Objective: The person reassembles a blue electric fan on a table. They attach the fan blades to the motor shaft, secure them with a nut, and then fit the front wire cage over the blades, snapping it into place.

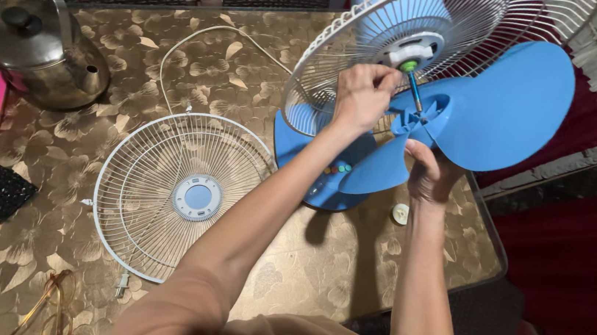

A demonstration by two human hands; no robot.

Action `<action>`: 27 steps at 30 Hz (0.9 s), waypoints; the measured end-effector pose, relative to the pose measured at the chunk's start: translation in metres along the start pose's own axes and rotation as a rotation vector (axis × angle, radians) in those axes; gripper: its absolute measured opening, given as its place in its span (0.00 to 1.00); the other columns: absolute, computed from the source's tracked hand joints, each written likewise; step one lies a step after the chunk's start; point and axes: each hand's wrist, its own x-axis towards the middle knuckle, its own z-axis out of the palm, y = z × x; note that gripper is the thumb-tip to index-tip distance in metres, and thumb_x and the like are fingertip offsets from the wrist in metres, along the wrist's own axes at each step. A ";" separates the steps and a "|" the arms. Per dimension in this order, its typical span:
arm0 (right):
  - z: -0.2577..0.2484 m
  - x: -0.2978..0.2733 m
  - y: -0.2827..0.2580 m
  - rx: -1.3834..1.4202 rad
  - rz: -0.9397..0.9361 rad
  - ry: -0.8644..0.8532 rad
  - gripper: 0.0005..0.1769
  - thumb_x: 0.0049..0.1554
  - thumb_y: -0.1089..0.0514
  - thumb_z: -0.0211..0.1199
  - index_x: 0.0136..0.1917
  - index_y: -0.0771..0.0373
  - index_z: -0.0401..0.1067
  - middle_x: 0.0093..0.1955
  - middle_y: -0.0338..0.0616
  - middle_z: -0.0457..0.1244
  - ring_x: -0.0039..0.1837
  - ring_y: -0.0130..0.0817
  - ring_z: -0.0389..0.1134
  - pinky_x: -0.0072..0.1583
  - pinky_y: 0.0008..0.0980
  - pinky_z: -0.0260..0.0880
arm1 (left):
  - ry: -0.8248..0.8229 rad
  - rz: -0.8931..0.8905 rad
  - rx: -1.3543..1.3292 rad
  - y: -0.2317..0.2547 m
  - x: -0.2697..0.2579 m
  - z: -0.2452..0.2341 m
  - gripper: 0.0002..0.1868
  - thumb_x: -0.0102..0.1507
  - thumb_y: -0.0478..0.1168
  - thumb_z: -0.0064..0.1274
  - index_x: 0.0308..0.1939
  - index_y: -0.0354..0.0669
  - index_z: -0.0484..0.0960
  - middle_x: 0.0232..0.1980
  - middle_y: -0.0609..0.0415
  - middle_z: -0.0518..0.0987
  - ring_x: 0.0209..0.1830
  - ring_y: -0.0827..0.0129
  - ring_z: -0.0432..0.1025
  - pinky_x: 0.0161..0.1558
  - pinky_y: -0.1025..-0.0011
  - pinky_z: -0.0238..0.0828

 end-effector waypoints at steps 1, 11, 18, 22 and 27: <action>0.000 0.001 0.000 0.002 -0.010 -0.004 0.34 0.44 0.80 0.69 0.63 0.69 0.67 0.57 0.46 0.63 0.56 0.40 0.69 0.52 0.37 0.76 | -0.034 -0.175 -0.052 0.000 0.005 0.006 0.15 0.63 0.47 0.58 0.34 0.37 0.88 0.24 0.55 0.81 0.21 0.74 0.77 0.27 0.75 0.76; 0.000 0.000 -0.004 -0.016 -0.015 -0.058 0.36 0.44 0.78 0.71 0.65 0.68 0.68 0.61 0.44 0.64 0.63 0.39 0.68 0.66 0.38 0.72 | -0.108 -0.439 -0.427 -0.021 0.017 0.024 0.15 0.60 0.46 0.64 0.31 0.34 0.87 0.24 0.55 0.82 0.17 0.77 0.74 0.22 0.77 0.75; 0.000 0.000 -0.006 -0.045 -0.051 -0.090 0.35 0.46 0.78 0.73 0.65 0.68 0.68 0.62 0.43 0.64 0.65 0.39 0.66 0.69 0.39 0.71 | -0.044 -0.456 -0.373 -0.011 0.019 0.020 0.11 0.58 0.41 0.65 0.31 0.35 0.88 0.24 0.53 0.83 0.16 0.77 0.75 0.20 0.78 0.76; 0.002 0.001 -0.008 -0.019 -0.049 -0.092 0.36 0.44 0.78 0.73 0.65 0.67 0.68 0.61 0.42 0.63 0.64 0.38 0.66 0.67 0.38 0.72 | -0.057 -0.523 -0.385 -0.004 0.021 0.013 0.11 0.60 0.39 0.61 0.30 0.32 0.88 0.24 0.51 0.84 0.16 0.76 0.74 0.20 0.77 0.77; 0.001 -0.002 -0.010 -0.054 -0.028 -0.091 0.31 0.47 0.78 0.72 0.63 0.69 0.69 0.58 0.44 0.65 0.59 0.38 0.69 0.61 0.36 0.76 | -0.113 -0.459 -0.387 0.000 0.014 -0.003 0.10 0.62 0.37 0.55 0.35 0.32 0.87 0.26 0.51 0.85 0.16 0.75 0.75 0.20 0.75 0.77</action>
